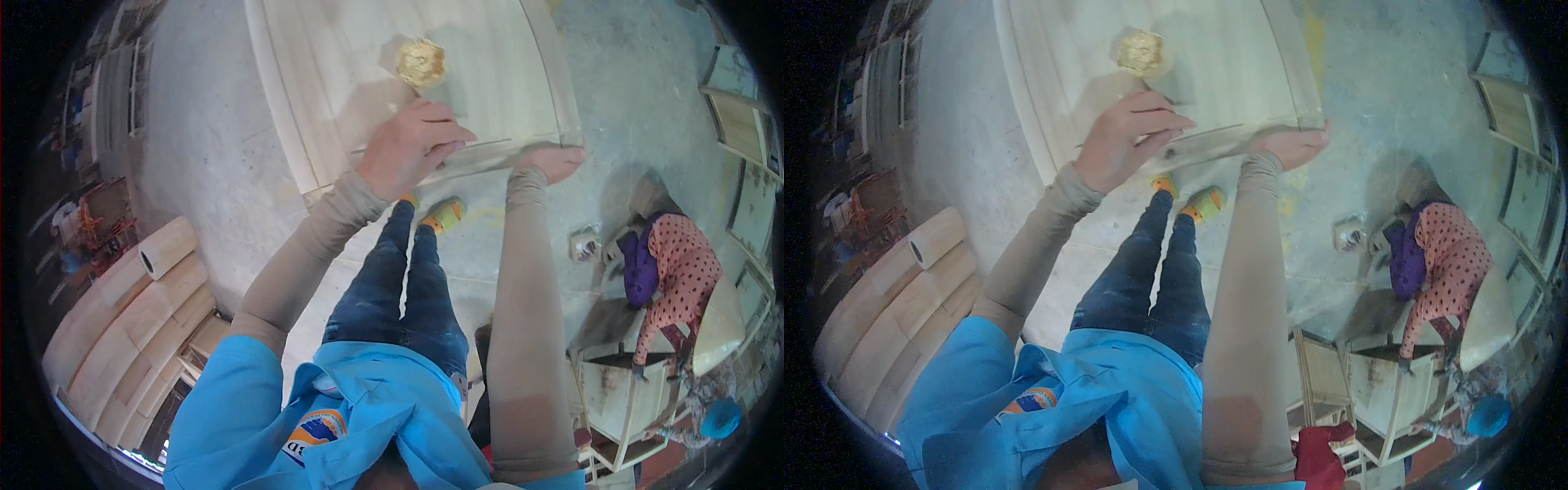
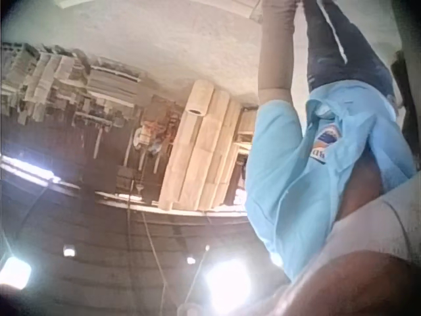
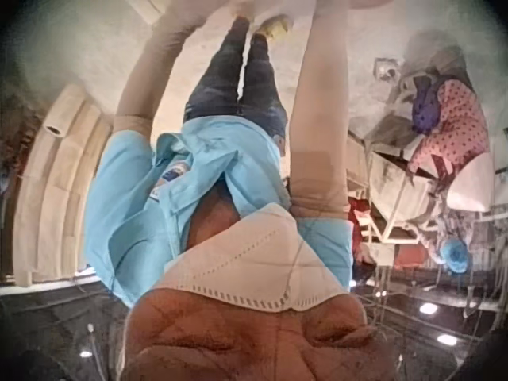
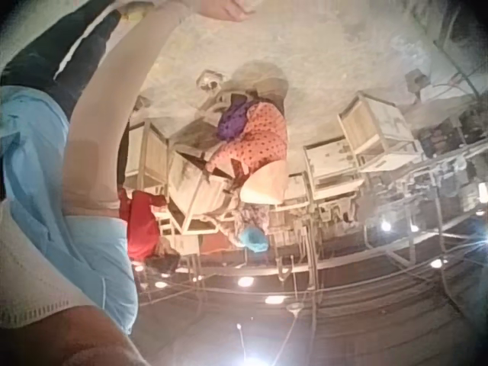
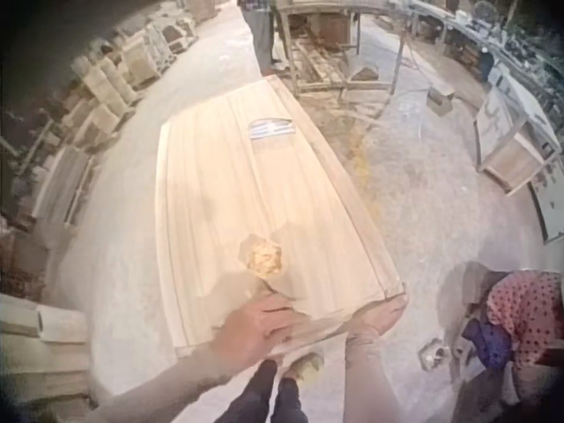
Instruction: The person applies a yellowish paste to the edges of a wooden panel using a small tool. They repeatedly scoop the paste from a container and spread it along the seams of the panel.
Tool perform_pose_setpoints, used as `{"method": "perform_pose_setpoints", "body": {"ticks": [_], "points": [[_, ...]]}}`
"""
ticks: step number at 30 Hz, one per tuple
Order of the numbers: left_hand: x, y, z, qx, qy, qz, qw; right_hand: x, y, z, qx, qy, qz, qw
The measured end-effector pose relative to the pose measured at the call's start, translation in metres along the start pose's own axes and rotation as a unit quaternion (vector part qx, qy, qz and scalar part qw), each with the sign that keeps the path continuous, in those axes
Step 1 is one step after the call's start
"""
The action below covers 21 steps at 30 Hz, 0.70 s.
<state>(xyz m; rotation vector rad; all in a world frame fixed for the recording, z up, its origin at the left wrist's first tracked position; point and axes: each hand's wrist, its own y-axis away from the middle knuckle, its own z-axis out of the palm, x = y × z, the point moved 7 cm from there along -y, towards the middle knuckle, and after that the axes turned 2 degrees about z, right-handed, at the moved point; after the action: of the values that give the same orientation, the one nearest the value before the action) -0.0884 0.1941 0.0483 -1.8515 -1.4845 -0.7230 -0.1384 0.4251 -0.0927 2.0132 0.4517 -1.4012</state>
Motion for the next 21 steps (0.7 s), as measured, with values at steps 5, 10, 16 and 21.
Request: {"method": "perform_pose_setpoints", "body": {"ticks": [5, 10, 16, 21], "points": [[-0.019, -0.01, -0.085, 0.017, -0.159, -0.024, 0.987, -0.007, 0.002, -0.007, 0.033, 0.013, -0.009, 0.999], [-0.026, -0.029, -0.104, -0.023, -0.345, 0.026, 0.938, -0.025, 0.023, -0.003, 0.021, -0.021, 0.055, 0.998], [-0.022, -0.055, -0.083, -0.066, -0.42, 0.063, 0.903, -0.009, 0.003, -0.007, 0.018, 0.034, -0.007, 0.999], [-0.02, -0.07, -0.07, -0.09, -0.475, 0.035, 0.875, -0.009, 0.005, -0.007, 0.022, 0.042, 0.001, 0.999]]}}
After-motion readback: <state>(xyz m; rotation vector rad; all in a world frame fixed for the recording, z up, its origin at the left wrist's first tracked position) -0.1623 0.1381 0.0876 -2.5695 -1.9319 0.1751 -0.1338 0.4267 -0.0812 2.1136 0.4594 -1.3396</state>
